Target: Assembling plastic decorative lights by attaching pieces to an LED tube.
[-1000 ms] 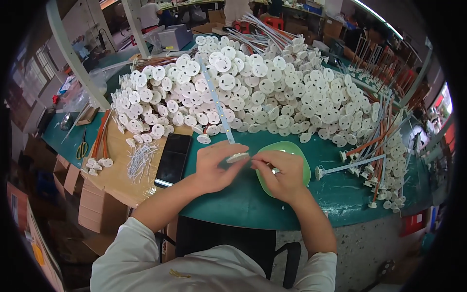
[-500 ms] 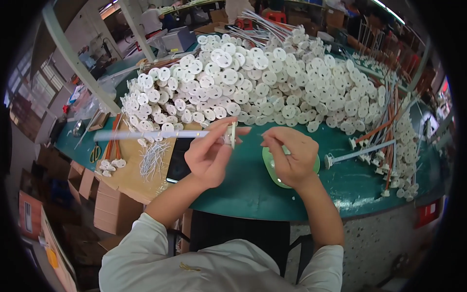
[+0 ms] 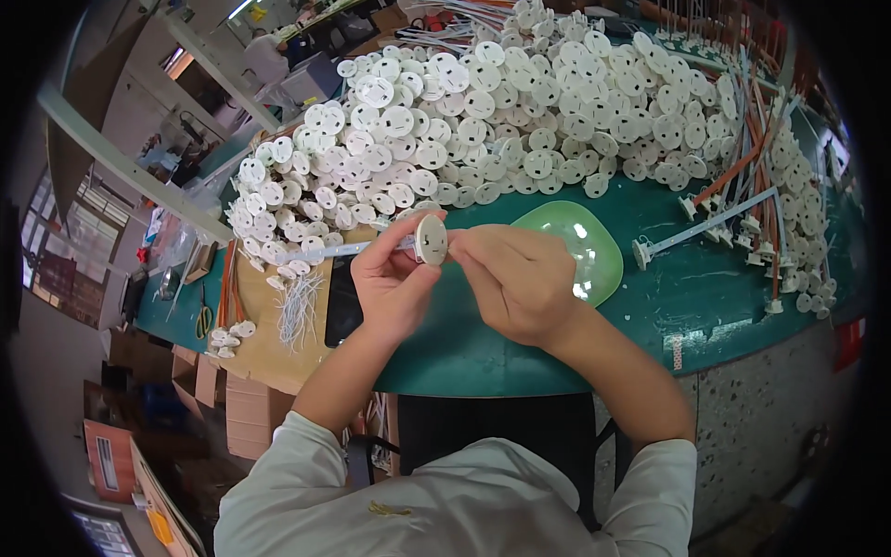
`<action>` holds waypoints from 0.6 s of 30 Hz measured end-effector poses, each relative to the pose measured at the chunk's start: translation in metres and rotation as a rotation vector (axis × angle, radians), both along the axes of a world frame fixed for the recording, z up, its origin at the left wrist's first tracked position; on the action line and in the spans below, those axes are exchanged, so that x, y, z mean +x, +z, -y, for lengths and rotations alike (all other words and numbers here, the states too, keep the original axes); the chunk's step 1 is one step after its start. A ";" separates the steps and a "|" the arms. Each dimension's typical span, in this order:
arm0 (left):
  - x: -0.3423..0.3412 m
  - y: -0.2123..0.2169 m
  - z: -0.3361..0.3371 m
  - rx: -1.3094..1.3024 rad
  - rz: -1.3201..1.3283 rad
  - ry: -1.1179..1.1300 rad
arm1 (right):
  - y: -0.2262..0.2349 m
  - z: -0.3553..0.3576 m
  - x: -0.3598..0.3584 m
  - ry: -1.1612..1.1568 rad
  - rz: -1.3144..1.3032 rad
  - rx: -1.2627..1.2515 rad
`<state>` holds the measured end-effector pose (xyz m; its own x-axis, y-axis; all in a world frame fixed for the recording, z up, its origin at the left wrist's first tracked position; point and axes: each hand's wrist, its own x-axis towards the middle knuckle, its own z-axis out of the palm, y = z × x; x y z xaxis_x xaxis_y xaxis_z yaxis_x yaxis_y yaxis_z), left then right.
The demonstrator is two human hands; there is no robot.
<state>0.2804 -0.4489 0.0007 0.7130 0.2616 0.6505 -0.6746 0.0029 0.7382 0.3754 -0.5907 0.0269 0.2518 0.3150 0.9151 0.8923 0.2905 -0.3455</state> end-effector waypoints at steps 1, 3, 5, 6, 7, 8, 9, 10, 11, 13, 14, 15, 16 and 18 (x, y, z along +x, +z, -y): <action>0.000 -0.001 -0.001 0.000 -0.006 -0.003 | -0.001 0.000 0.000 0.020 -0.012 -0.020; 0.000 -0.004 -0.004 0.017 0.001 -0.009 | -0.002 0.001 0.000 0.040 -0.027 -0.042; 0.000 -0.006 -0.006 0.038 0.013 -0.018 | -0.002 0.002 -0.001 0.080 -0.098 -0.055; 0.000 -0.007 -0.006 0.059 0.029 -0.027 | -0.003 0.003 -0.001 0.079 -0.099 -0.057; 0.000 -0.007 -0.004 0.057 0.029 -0.027 | -0.004 0.004 -0.001 0.086 -0.112 -0.057; -0.002 -0.006 -0.001 0.006 -0.018 -0.016 | -0.005 0.004 -0.002 0.095 -0.124 -0.056; -0.003 -0.006 0.001 -0.046 -0.066 -0.005 | -0.006 0.004 -0.002 0.097 -0.123 -0.056; -0.002 -0.007 0.000 -0.046 -0.065 -0.004 | -0.007 0.004 -0.002 0.094 -0.133 -0.050; -0.003 -0.007 -0.001 -0.028 -0.047 -0.009 | -0.007 0.003 -0.002 0.094 -0.143 -0.043; -0.005 -0.007 -0.003 -0.008 -0.029 -0.014 | -0.005 0.003 -0.002 0.104 -0.101 -0.056; -0.006 -0.007 -0.003 -0.002 -0.052 0.008 | -0.005 0.003 -0.002 0.111 -0.061 -0.074; -0.007 -0.008 -0.003 0.004 -0.077 0.029 | -0.006 0.003 -0.002 0.110 -0.062 -0.076; -0.007 -0.008 -0.003 0.002 -0.078 0.028 | -0.008 0.002 -0.003 0.109 -0.088 -0.079; -0.008 -0.006 -0.001 0.005 -0.122 0.061 | -0.010 0.001 -0.004 0.109 -0.120 -0.087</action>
